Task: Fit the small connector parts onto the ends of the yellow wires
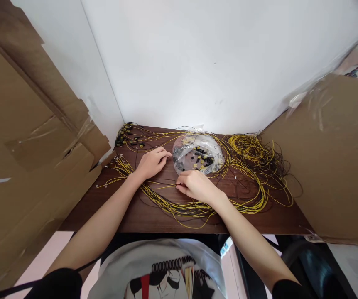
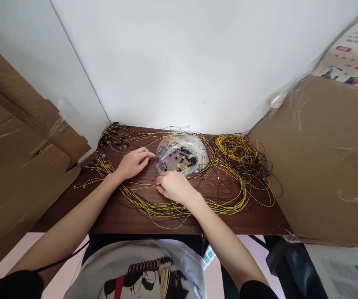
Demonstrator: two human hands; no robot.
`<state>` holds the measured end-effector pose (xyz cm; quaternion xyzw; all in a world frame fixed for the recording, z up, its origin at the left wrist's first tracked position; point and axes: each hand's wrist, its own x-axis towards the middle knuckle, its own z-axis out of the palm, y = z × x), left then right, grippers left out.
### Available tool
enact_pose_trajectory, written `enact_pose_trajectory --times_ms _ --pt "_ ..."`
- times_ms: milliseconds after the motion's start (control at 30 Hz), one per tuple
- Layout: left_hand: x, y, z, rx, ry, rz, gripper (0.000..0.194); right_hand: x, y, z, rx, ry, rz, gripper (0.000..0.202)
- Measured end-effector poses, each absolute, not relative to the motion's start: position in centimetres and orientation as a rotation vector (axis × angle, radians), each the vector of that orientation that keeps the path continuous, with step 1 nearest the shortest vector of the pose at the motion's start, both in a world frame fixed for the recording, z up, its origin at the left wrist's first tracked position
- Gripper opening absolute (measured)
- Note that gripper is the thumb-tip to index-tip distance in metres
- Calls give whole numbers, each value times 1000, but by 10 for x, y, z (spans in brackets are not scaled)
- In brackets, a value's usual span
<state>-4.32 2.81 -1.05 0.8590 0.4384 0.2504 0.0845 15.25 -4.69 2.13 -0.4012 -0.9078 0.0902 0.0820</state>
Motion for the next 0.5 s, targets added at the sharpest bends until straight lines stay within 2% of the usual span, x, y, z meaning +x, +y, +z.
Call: enact_pose_trajectory --times_ms 367,500 --pt "-44 30 -11 2583 1292 738 30 155 -44 17 -1205 -2649 363 11" --pt "-44 30 -12 2582 1289 743 30 157 -45 16 -1147 -2677 450 21"
